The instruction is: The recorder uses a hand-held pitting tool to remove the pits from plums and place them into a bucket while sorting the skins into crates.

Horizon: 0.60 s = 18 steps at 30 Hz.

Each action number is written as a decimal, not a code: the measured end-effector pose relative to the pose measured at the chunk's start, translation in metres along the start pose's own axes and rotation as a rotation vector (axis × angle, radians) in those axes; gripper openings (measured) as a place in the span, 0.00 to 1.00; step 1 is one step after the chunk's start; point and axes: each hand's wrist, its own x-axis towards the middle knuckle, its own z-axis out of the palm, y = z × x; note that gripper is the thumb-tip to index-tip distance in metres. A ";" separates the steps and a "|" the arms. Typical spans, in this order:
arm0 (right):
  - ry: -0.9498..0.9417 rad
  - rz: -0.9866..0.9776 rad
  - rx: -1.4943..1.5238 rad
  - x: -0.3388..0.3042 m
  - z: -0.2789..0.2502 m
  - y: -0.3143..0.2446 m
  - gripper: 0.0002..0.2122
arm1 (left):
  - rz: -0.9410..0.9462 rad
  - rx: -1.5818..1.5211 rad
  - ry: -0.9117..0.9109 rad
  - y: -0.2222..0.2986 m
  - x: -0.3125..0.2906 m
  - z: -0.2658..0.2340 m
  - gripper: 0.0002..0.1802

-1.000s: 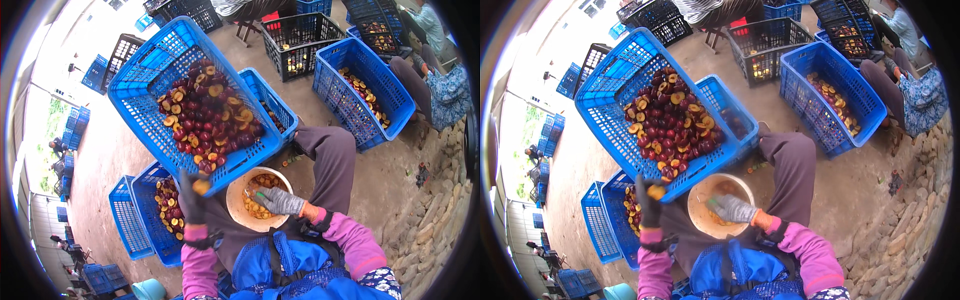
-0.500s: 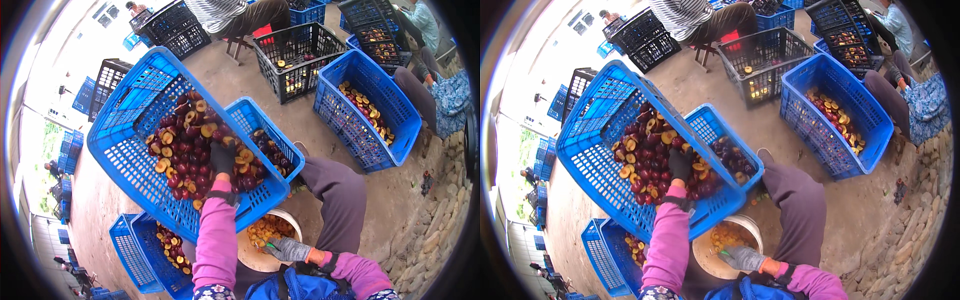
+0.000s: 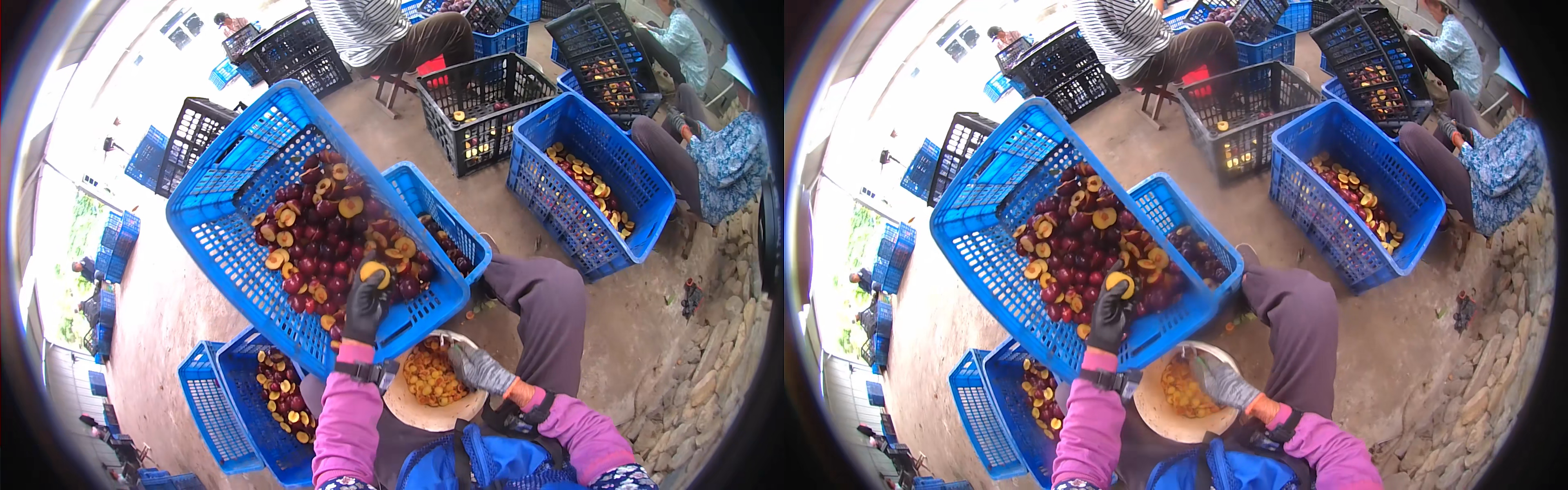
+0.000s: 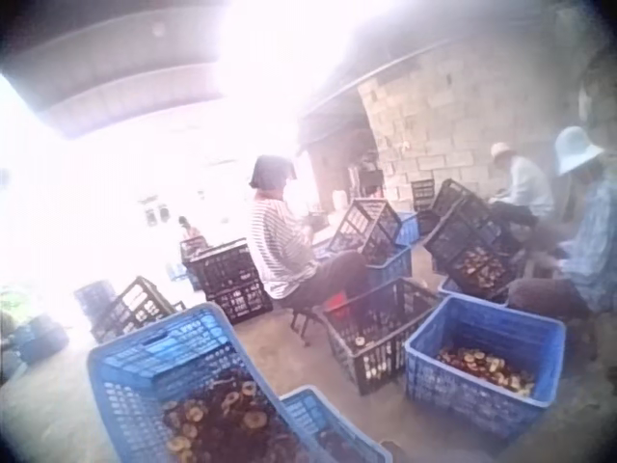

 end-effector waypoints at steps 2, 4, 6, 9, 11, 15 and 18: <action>0.097 0.022 0.115 0.017 -0.049 -0.041 0.14 | -0.029 -0.086 0.037 0.000 -0.036 0.008 0.18; 0.116 0.074 0.288 0.024 -0.062 -0.060 0.13 | 0.207 0.123 0.071 -0.003 -0.067 0.021 0.21; 0.168 -0.189 0.023 0.022 -0.061 -0.060 0.13 | 0.552 0.757 -0.004 -0.002 -0.102 0.045 0.25; 0.115 -0.163 -0.021 0.019 -0.067 -0.071 0.14 | 0.474 0.784 -0.014 0.005 -0.138 0.081 0.23; 0.022 -0.072 -0.022 0.015 -0.079 -0.082 0.14 | 0.426 0.783 -0.061 0.010 -0.152 0.094 0.22; -0.001 0.150 0.209 0.010 -0.087 -0.090 0.13 | 0.440 0.710 -0.120 -0.020 -0.163 0.081 0.30; 0.032 0.075 0.137 0.002 -0.079 -0.084 0.14 | 0.642 0.648 -0.019 -0.028 -0.171 0.098 0.32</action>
